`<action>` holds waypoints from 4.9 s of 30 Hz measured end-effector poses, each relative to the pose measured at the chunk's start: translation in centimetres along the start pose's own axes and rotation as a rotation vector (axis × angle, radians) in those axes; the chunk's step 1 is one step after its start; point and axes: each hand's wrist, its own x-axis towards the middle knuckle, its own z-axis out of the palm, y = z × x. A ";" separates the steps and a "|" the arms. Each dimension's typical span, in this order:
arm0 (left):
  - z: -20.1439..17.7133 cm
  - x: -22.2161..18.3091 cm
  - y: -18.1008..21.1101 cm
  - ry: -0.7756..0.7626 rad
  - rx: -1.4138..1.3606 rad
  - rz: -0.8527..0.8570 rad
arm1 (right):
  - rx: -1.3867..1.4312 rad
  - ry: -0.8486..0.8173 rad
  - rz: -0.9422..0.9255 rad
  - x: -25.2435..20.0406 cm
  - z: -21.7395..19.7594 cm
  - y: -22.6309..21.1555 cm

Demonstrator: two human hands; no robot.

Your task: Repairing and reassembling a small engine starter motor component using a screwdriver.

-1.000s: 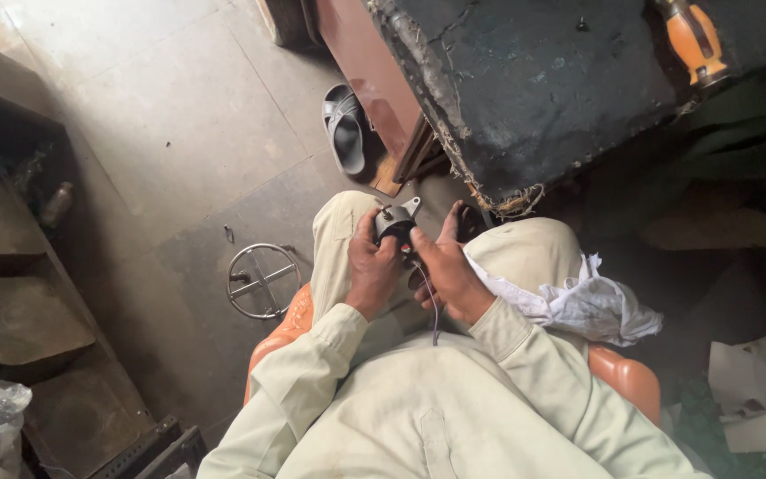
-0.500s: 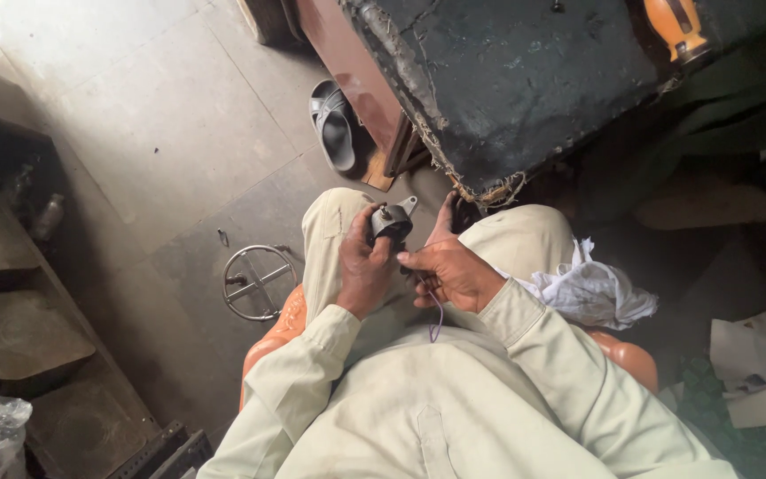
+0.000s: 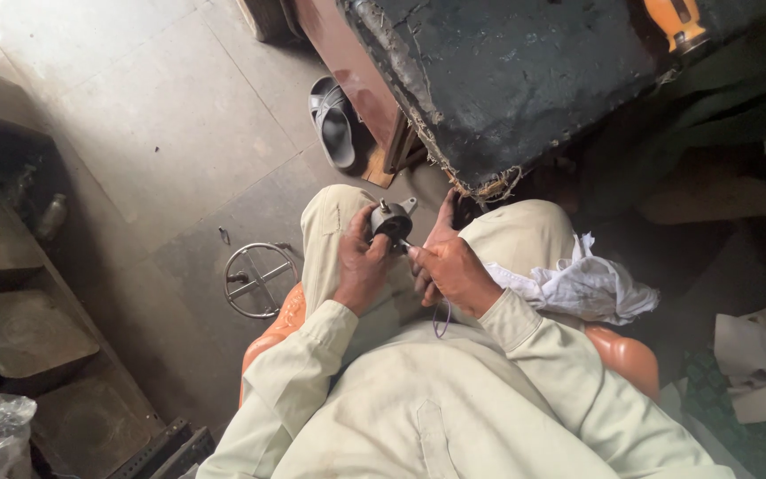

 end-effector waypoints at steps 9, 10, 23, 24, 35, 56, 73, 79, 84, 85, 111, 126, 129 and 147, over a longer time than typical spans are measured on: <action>-0.8 0.1 -1.9 -0.054 0.107 0.138 | 0.200 -0.123 0.356 0.4 -1.0 -0.7; -0.7 0.0 -1.5 -0.064 0.107 0.153 | 0.191 -0.110 0.343 0.8 -1.1 -0.2; -0.5 0.1 -1.2 -0.061 -0.011 0.081 | -0.084 0.045 -0.089 0.1 0.0 2.1; -0.3 0.0 -0.6 -0.049 -0.004 0.021 | -0.087 0.053 -0.078 0.2 0.0 2.3; -0.6 0.1 -1.5 -0.075 -0.040 0.035 | 0.204 -0.015 0.126 -0.4 -1.4 2.6; 0.4 -1.2 1.4 0.025 0.500 0.250 | 0.165 0.066 0.118 -0.2 -0.3 1.8; -0.2 -0.2 -1.5 -0.031 0.011 0.023 | 0.244 -0.136 0.394 -3.2 0.0 -2.5; -0.1 0.1 -1.2 -0.061 -0.277 -0.059 | 0.383 -0.351 0.226 -1.5 -0.5 0.7; 0.0 -0.3 -0.2 -0.044 -0.294 -0.051 | 0.241 -0.245 0.041 -1.2 -0.4 2.1; 0.3 -0.4 0.8 -0.017 -0.280 -0.097 | 0.135 -0.156 -0.116 -1.0 -0.5 2.6; 1.6 -2.2 3.6 0.001 0.295 0.242 | -0.147 0.191 -0.085 -2.6 1.1 -1.2; 1.6 -1.7 3.4 -0.003 0.388 0.234 | -0.106 0.124 -0.075 -0.5 -0.6 0.2; 1.7 -1.8 3.7 0.001 0.395 0.190 | -0.079 0.092 -0.062 0.1 -1.1 0.6; 1.4 -1.5 1.4 -0.048 0.678 0.434 | 0.045 0.046 0.083 2.3 -2.3 3.0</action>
